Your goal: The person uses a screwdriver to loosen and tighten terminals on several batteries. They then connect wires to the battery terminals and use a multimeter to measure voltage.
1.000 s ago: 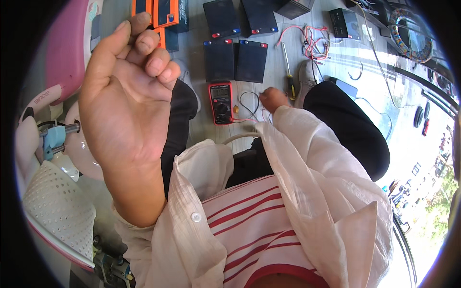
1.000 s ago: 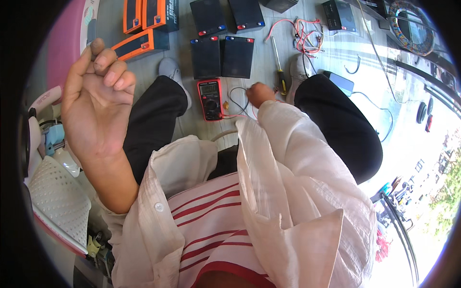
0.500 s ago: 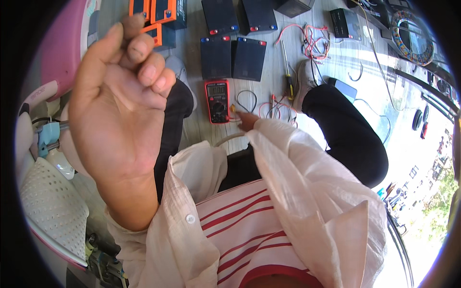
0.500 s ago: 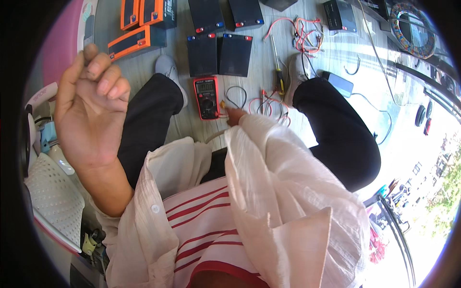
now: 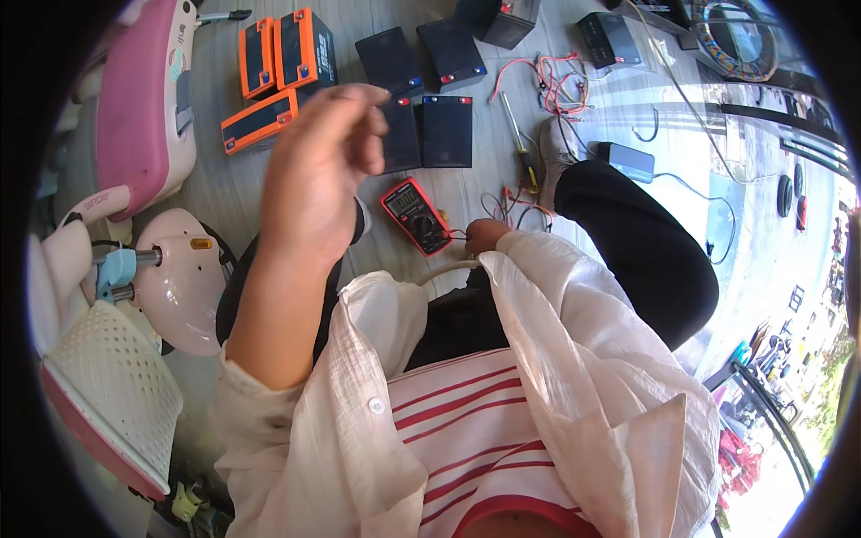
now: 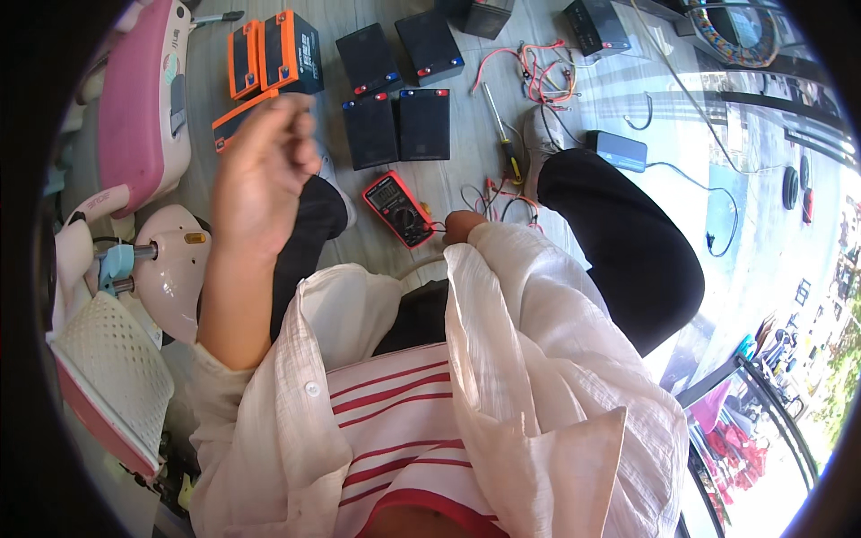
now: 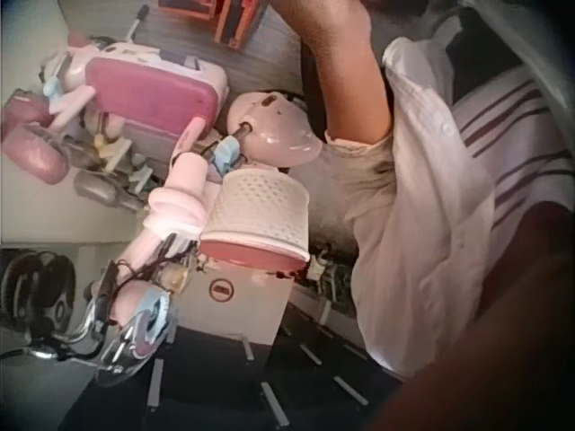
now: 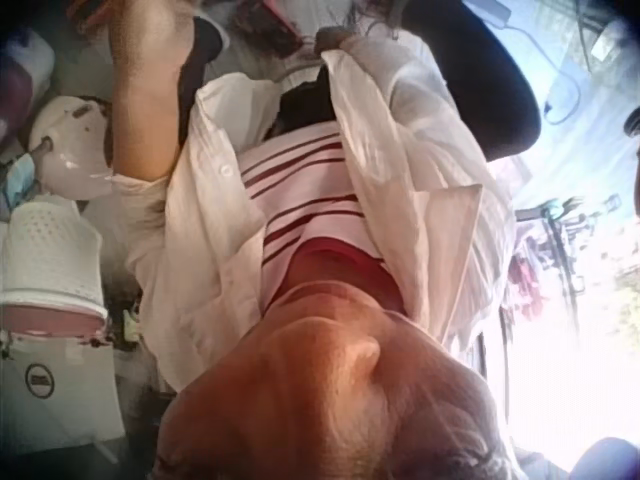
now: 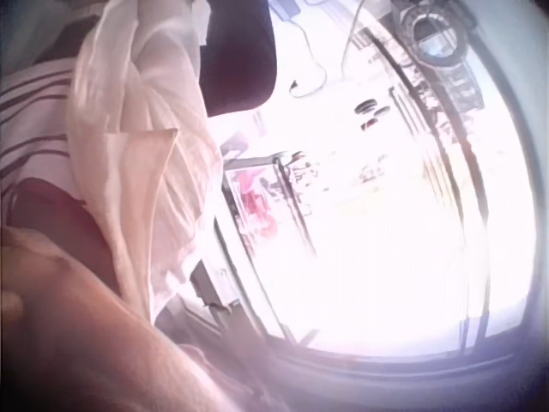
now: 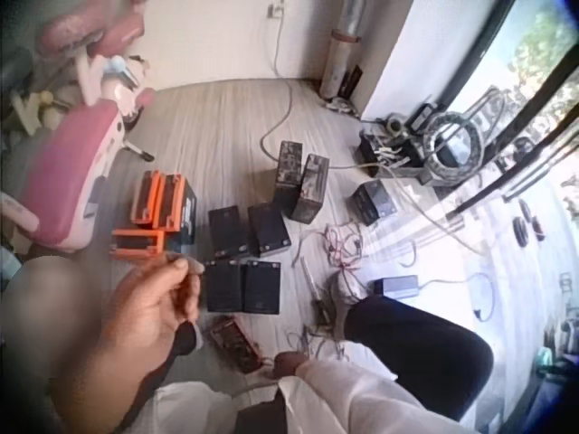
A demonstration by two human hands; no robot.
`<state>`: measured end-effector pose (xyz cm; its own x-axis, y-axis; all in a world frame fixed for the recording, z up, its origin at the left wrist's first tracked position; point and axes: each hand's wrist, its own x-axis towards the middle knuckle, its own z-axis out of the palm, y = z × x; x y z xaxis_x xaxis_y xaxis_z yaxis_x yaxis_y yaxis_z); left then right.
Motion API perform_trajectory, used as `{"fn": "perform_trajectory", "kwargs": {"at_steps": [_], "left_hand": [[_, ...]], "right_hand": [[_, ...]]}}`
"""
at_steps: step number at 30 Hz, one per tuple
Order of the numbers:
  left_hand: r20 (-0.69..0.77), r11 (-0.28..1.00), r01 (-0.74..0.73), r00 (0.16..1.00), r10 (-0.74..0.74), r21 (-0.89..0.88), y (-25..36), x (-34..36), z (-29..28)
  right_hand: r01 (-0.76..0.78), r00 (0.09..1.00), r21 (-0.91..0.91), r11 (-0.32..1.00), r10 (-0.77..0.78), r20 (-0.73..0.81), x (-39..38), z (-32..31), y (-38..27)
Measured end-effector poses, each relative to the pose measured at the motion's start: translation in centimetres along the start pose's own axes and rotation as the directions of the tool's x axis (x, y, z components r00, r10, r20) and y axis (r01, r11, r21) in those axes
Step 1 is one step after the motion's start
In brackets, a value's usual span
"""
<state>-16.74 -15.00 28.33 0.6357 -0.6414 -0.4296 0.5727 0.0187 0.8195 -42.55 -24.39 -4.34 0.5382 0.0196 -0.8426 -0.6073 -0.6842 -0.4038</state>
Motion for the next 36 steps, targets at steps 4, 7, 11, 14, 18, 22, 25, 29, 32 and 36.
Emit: {"fn": "perform_trajectory", "kwargs": {"at_steps": [4, 7, 11, 14, 18, 22, 25, 29, 32, 36], "left_hand": [[0.348, 0.656, -0.19, 0.93, -0.119, 0.73, -5.7, -1.5, -0.9], [0.42, 0.164, -0.387, 0.839, -0.347, 0.907, -12.8, -2.2, 0.3], [0.369, 0.137, -0.343, 0.83, -0.419, 0.929, -23.5, -3.8, -2.4], [0.432, 0.321, -0.342, 0.86, -0.273, 0.883, -28.5, -4.8, -3.4], [0.366, 0.46, -0.201, 0.879, -0.305, 0.865, -29.5, -4.8, -2.4], [0.306, 0.487, -0.133, 0.906, -0.294, 0.863, -29.9, -4.5, -3.3], [0.381, 0.52, -0.217, 0.895, -0.231, 0.826, -31.0, -3.8, -5.2], [0.385, 0.314, -0.298, 0.884, -0.264, 0.901, -31.2, -3.4, -5.7], [0.296, 0.093, -0.281, 0.909, -0.294, 0.955, -30.4, -3.6, -5.5], [0.114, -0.096, -0.15, 0.944, -0.31, 0.984, -29.8, -2.5, -6.5]], "right_hand": [[0.15, 0.985, -0.08, 0.985, -0.142, 0.099, -3.4, -1.0, -3.0], [0.154, 0.988, -0.061, 0.986, -0.155, -0.015, -5.1, 0.2, -0.9], [0.178, 0.982, -0.112, 0.978, -0.183, -0.039, -6.1, -0.2, -3.2], [0.328, 0.941, -0.394, 0.859, -0.332, 0.059, -7.5, -0.6, -5.1], [0.459, 0.833, -0.52, 0.72, -0.552, -0.029, -8.0, 0.4, -2.8], [0.29, 0.869, 0.243, 0.926, -0.149, -0.471, -8.6, 1.0, -2.7], [0.293, 0.875, 0.231, 0.928, -0.162, -0.456, -9.1, 0.2, -3.8], [0.354, 0.873, 0.218, 0.909, -0.237, -0.427, -10.1, -1.3, -3.8], [0.221, 0.928, 0.003, 0.975, -0.21, -0.307, -11.8, -3.5, -4.0], [-0.009, 0.988, -0.51, 0.86, -0.07, -0.136, -13.3, -7.8, -0.4]]}}
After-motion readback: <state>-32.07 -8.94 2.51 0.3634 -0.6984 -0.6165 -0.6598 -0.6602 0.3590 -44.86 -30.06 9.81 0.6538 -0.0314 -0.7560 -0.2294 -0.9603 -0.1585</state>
